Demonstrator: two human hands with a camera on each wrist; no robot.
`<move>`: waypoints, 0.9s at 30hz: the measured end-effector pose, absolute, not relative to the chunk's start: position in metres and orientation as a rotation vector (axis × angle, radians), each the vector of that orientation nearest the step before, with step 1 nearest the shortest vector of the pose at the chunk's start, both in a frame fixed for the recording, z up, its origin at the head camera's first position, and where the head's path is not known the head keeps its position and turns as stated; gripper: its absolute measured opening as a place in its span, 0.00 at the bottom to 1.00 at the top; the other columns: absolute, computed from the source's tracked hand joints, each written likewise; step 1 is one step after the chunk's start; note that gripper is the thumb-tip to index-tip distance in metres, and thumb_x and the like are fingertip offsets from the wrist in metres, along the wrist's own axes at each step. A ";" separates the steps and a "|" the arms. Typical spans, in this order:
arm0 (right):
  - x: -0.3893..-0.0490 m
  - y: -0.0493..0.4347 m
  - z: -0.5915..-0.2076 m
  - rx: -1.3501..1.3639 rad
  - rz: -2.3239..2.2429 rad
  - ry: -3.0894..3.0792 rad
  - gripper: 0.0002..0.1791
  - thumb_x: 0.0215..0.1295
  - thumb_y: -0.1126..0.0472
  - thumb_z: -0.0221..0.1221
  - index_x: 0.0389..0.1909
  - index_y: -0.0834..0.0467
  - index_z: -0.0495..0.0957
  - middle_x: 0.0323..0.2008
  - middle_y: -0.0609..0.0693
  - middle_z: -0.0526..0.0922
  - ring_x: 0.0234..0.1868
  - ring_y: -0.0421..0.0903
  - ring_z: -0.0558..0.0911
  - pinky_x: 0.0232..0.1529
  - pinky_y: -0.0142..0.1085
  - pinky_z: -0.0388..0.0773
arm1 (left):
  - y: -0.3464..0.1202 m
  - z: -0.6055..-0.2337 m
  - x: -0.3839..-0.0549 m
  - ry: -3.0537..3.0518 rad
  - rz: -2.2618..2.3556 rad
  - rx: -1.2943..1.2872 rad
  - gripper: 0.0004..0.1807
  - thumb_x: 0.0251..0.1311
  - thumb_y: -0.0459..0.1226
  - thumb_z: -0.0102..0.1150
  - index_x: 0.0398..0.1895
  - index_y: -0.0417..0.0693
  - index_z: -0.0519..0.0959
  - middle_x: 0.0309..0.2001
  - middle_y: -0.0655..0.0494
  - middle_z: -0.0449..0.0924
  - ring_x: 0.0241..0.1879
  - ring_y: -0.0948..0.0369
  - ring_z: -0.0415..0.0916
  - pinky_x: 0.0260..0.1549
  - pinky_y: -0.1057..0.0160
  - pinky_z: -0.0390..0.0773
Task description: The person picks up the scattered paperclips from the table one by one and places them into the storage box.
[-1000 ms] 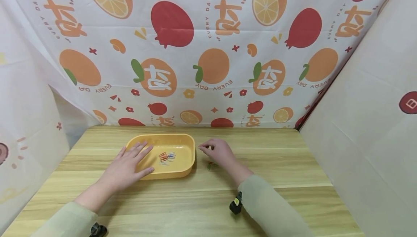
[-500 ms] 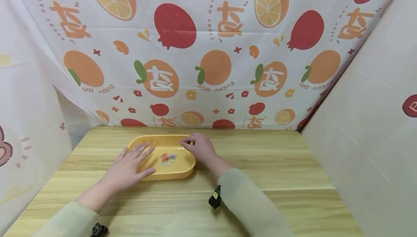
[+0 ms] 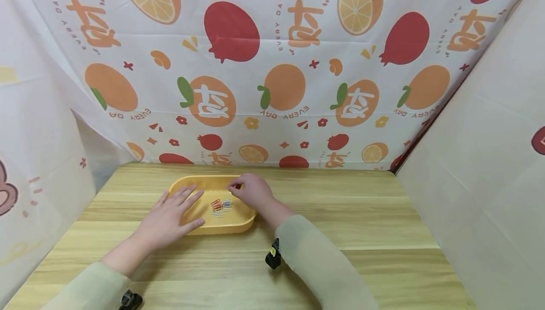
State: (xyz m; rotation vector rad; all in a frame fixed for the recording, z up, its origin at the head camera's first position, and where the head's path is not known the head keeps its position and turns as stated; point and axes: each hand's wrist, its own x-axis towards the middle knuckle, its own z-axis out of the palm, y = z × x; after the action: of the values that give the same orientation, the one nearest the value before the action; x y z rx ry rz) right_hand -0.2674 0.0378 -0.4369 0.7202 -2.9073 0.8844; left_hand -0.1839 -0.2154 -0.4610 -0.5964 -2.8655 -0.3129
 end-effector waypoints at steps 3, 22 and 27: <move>-0.270 0.030 -0.436 0.748 0.776 -2.960 0.07 0.67 0.50 0.63 0.39 0.44 0.88 0.31 0.35 0.79 0.33 0.36 0.75 0.35 0.29 0.73 | -0.215 -0.461 -0.184 -2.867 -0.311 -0.595 0.45 0.61 0.66 0.55 0.77 0.57 0.60 0.77 0.48 0.54 0.75 0.44 0.49 0.70 0.34 0.42; -0.281 -0.008 -0.450 0.716 0.199 -3.163 0.09 0.67 0.52 0.63 0.27 0.47 0.84 0.25 0.38 0.80 0.28 0.38 0.76 0.38 0.33 0.76 | -0.216 -0.462 -0.182 -2.860 -0.314 -0.599 0.46 0.61 0.69 0.50 0.76 0.56 0.61 0.77 0.50 0.54 0.76 0.45 0.48 0.70 0.34 0.41; -0.282 -0.011 -0.452 0.678 0.194 -3.175 0.10 0.67 0.54 0.61 0.25 0.47 0.82 0.25 0.39 0.79 0.28 0.40 0.75 0.36 0.34 0.75 | -0.216 -0.461 -0.182 -2.877 -0.296 -0.590 0.48 0.60 0.73 0.43 0.77 0.56 0.60 0.77 0.50 0.53 0.76 0.46 0.48 0.71 0.34 0.41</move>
State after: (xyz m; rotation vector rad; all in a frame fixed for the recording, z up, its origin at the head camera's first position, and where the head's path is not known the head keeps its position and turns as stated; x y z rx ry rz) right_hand -0.2823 -0.0110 -0.4525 0.6781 -3.1750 0.1937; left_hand -0.1823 -0.2156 -0.4610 -0.5903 -2.8769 -0.2958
